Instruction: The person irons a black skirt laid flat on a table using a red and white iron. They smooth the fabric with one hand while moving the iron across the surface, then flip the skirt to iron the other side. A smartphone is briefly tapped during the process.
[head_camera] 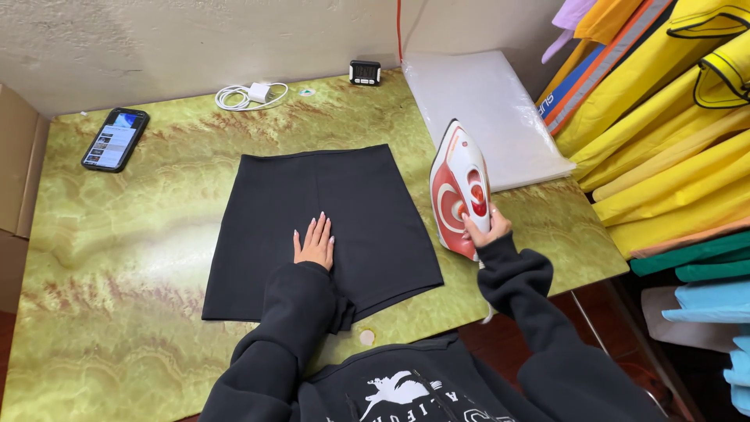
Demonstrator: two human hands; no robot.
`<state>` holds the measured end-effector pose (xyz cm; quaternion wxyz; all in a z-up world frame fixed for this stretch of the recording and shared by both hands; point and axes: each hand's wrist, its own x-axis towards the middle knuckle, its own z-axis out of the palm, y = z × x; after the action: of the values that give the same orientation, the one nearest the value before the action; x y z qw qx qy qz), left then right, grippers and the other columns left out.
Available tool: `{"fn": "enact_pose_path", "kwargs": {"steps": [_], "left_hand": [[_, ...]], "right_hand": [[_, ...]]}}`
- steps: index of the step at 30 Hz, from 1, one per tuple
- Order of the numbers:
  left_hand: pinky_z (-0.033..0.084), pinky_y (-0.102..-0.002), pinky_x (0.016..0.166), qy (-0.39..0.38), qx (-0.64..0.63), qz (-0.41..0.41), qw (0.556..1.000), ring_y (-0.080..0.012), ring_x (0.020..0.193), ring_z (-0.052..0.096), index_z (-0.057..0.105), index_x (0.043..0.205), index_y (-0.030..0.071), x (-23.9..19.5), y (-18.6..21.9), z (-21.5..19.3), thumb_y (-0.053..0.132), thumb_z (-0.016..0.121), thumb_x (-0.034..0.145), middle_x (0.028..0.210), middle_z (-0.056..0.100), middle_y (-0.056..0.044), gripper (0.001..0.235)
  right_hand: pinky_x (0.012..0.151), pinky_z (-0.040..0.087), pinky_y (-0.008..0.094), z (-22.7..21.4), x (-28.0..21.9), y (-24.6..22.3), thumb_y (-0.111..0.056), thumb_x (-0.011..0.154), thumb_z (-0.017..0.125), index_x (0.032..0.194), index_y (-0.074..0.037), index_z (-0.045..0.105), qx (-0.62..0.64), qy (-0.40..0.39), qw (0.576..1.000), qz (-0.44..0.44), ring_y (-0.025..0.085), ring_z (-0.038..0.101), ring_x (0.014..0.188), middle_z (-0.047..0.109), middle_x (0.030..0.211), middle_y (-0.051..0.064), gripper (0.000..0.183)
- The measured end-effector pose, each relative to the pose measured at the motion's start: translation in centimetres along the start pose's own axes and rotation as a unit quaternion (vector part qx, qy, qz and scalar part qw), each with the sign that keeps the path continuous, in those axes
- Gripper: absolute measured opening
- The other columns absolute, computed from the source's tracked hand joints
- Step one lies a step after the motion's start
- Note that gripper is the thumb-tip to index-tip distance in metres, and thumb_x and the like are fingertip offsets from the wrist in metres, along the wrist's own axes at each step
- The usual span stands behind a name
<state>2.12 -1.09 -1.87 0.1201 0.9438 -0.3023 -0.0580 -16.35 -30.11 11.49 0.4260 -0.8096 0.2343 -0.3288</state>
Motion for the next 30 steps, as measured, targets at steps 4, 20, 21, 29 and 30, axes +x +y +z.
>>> {"fn": "enact_pose_path", "kwargs": {"steps": [4,20,21,29,30], "left_hand": [[0.000,-0.047,0.107,-0.001,0.003,-0.003,1.000,-0.0119,0.133,0.005,0.009,0.140,0.027,-0.3,0.1,-0.6,0.036,0.014,0.094,0.146,0.002,0.009,0.047],[0.000,-0.047,0.107,0.017,0.011,0.013,1.000,-0.0115,0.133,0.004,0.008,0.139,0.028,-0.1,-0.9,0.2,0.038,0.014,0.094,0.146,0.002,0.009,0.047],[0.000,-0.048,0.107,0.011,0.010,0.013,1.000,-0.0116,0.133,0.004,0.007,0.139,0.028,-0.1,-0.8,0.0,0.038,0.013,0.094,0.146,0.002,0.009,0.047],[0.003,-0.048,0.107,0.009,0.029,0.031,0.999,-0.0116,0.133,0.005,0.008,0.139,0.029,0.5,-3.1,0.7,0.040,0.015,0.093,0.146,0.001,0.010,0.048],[0.004,-0.048,0.106,0.017,0.034,0.034,0.999,-0.0119,0.133,0.006,0.008,0.139,0.030,0.8,-3.7,0.9,0.040,0.016,0.093,0.146,0.002,0.010,0.048]], "right_hand": [[0.050,0.049,0.032,2.5,0.2,8.4,-0.030,0.062,0.076,0.095,-0.009,0.061,-0.091,0.134,0.982,-0.096,0.027,0.061,0.060,0.060,0.061,0.014,0.042],[0.061,0.049,0.029,2.1,-3.4,13.2,-0.026,0.059,0.081,0.077,-0.012,0.064,-0.106,0.238,0.965,-0.035,0.024,0.062,0.067,0.061,0.066,0.006,0.027],[0.063,0.049,0.031,1.9,-3.6,12.7,-0.025,0.057,0.082,0.083,-0.009,0.063,-0.102,0.230,0.968,-0.021,0.025,0.062,0.072,0.062,0.071,0.010,0.036],[0.069,0.046,0.051,-2.7,-3.7,6.4,-0.022,0.057,0.080,0.106,0.008,0.042,-0.092,0.075,0.992,0.033,0.045,0.051,0.092,0.052,0.094,0.030,0.069],[0.078,0.044,0.053,-3.5,-3.4,6.2,-0.020,0.057,0.078,0.117,0.005,0.030,-0.050,0.048,0.997,0.024,0.046,0.046,0.103,0.046,0.106,0.031,0.081]]}}
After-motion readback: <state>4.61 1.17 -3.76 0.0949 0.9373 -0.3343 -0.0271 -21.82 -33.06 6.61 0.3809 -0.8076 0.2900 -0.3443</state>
